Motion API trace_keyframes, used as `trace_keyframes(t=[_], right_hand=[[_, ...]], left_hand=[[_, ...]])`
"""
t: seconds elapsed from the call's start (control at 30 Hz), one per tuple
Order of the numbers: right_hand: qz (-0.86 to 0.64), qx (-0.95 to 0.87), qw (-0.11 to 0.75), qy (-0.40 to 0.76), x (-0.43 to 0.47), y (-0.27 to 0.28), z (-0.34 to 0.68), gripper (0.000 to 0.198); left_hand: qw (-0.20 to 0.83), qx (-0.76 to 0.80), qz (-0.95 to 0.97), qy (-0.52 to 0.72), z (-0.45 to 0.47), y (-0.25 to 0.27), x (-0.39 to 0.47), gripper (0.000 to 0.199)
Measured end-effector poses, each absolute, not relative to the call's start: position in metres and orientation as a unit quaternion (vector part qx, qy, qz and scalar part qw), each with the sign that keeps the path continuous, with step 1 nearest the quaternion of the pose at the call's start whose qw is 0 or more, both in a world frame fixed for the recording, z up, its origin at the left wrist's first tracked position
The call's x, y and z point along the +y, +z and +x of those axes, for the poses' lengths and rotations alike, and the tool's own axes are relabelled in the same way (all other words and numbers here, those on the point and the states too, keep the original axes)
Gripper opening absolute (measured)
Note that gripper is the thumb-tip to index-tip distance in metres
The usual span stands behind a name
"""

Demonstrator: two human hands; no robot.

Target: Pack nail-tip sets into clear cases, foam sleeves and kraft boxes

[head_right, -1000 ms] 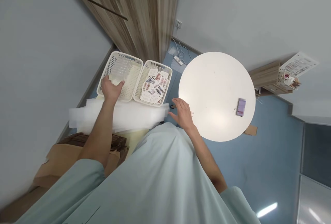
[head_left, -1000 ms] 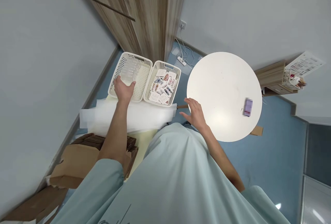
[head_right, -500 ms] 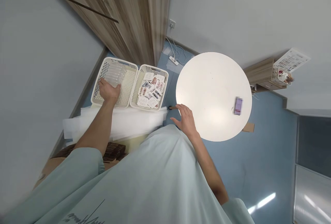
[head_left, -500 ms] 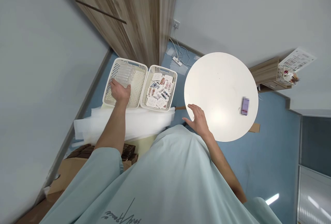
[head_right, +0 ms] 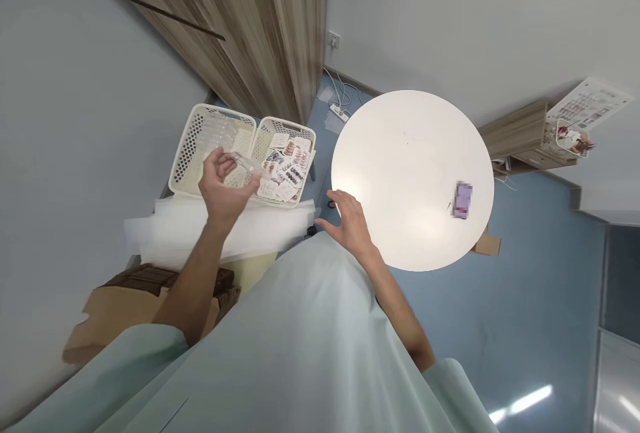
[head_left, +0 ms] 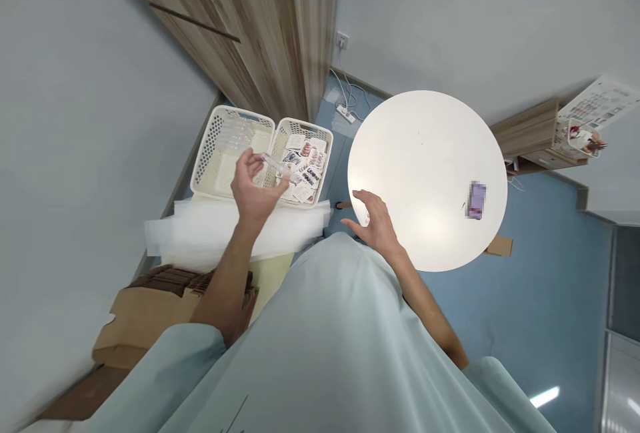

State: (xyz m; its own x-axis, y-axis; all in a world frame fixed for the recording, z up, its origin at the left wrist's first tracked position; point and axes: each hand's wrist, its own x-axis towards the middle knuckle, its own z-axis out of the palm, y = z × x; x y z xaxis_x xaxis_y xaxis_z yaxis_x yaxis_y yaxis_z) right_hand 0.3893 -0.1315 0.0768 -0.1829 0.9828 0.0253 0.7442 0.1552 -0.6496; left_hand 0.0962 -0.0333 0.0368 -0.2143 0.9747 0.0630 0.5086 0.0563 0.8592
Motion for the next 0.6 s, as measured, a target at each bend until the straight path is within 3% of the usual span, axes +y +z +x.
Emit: trace_keyframes(t=[0.27, 0.6], right_hand=[[-0.526, -0.763, 0.245, 0.287, -0.14, 0.116, 0.44, 0.074], [-0.482, -0.778, 0.213, 0.342, -0.187, 0.128, 0.53, 0.081]], left_hand=[[0.531, 0.527, 0.514, 0.42, 0.208, 0.093, -0.108, 0.103], [0.772, 0.389, 0.447, 0.229, 0.294, 0.094, -0.121, 0.108]])
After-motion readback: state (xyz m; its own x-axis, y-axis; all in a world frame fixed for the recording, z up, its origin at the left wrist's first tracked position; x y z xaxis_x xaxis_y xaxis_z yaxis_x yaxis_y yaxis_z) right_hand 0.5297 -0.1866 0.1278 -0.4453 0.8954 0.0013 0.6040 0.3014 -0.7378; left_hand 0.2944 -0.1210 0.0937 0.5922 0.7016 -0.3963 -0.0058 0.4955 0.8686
